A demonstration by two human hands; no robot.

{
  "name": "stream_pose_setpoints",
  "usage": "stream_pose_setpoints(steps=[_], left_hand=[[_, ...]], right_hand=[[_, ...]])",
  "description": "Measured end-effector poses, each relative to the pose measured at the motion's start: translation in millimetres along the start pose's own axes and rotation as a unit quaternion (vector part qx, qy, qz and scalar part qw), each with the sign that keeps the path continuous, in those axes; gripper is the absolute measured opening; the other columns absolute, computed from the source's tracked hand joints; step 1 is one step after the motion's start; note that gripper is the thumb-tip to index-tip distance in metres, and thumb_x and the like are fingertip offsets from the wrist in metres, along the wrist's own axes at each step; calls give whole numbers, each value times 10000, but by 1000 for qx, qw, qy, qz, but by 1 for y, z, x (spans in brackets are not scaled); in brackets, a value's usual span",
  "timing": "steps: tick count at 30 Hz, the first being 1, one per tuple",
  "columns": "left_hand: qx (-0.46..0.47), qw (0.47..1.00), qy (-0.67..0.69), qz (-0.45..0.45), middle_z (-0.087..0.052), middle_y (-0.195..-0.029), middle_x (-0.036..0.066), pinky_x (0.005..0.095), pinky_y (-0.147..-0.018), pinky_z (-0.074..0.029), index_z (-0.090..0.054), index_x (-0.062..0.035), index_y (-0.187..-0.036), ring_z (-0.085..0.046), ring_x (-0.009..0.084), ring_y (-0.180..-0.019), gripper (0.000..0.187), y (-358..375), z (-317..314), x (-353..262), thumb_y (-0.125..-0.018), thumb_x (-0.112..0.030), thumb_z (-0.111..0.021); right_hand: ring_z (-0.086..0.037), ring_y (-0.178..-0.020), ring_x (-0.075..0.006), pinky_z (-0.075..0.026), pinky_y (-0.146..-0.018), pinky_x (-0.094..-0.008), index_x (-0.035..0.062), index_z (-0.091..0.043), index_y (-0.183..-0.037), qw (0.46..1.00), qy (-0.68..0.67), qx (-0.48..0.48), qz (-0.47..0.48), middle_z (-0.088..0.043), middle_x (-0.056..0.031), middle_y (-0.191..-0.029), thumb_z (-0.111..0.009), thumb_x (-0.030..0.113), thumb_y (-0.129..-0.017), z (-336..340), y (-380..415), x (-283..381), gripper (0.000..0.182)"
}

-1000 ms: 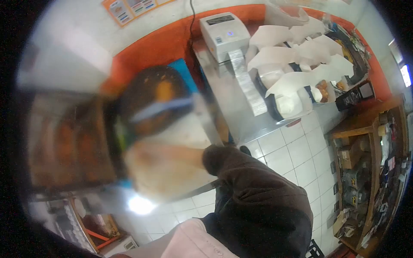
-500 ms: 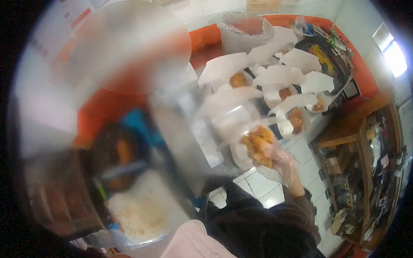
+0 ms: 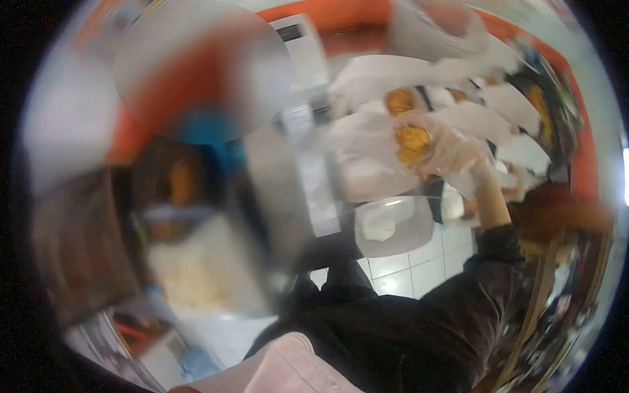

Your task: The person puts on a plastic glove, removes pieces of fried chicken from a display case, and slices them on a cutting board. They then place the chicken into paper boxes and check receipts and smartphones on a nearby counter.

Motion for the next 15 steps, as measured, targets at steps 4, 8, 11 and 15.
stream_pose_setpoints(steps=[4,8,11,15], left_hand=[[-79,980,115,140,-626,-971,135,382,-552,-490,-588,-154,-1130,-638,261,-751,315,6,-17,15,-894,-363,-579],[-37,933,295,205,-623,-1035,154,400,-546,-504,-571,-118,-1137,-650,285,-810,295,6,-14,43,-887,-274,-581],[-80,943,278,165,-611,-1061,164,406,-567,-542,-555,-66,-1120,-647,290,-833,271,5,-20,55,-876,-180,-587],[-98,953,285,28,-610,-1031,179,405,-612,-586,-519,-8,-1116,-646,284,-804,253,-6,-23,82,-896,-120,-571]], right_hand=[[-451,-1264,-291,-375,-1056,-355,89,-479,-1328,973,159,142,82,-481,-138,-1331,-795,134,-662,-41,-64,32,739],[-476,-1229,-292,-355,-1065,-349,76,-504,-1296,924,318,210,-39,-515,-141,-1288,-792,108,-650,-47,-36,96,709],[-493,-1202,-294,-356,-1055,-348,78,-532,-1261,942,289,172,-14,-540,-135,-1257,-771,91,-674,-34,-29,93,634],[-524,-1151,-297,-399,-992,-377,104,-578,-1200,941,262,-26,214,-581,-115,-1199,-660,101,-799,-73,-35,204,409]])
Point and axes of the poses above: each hand's wrist, its own y-axis away from the middle knuckle, its own z-axis out of the back of the hand, x = y × z, the point moved 3 cm from there along -y, towards the middle knuckle
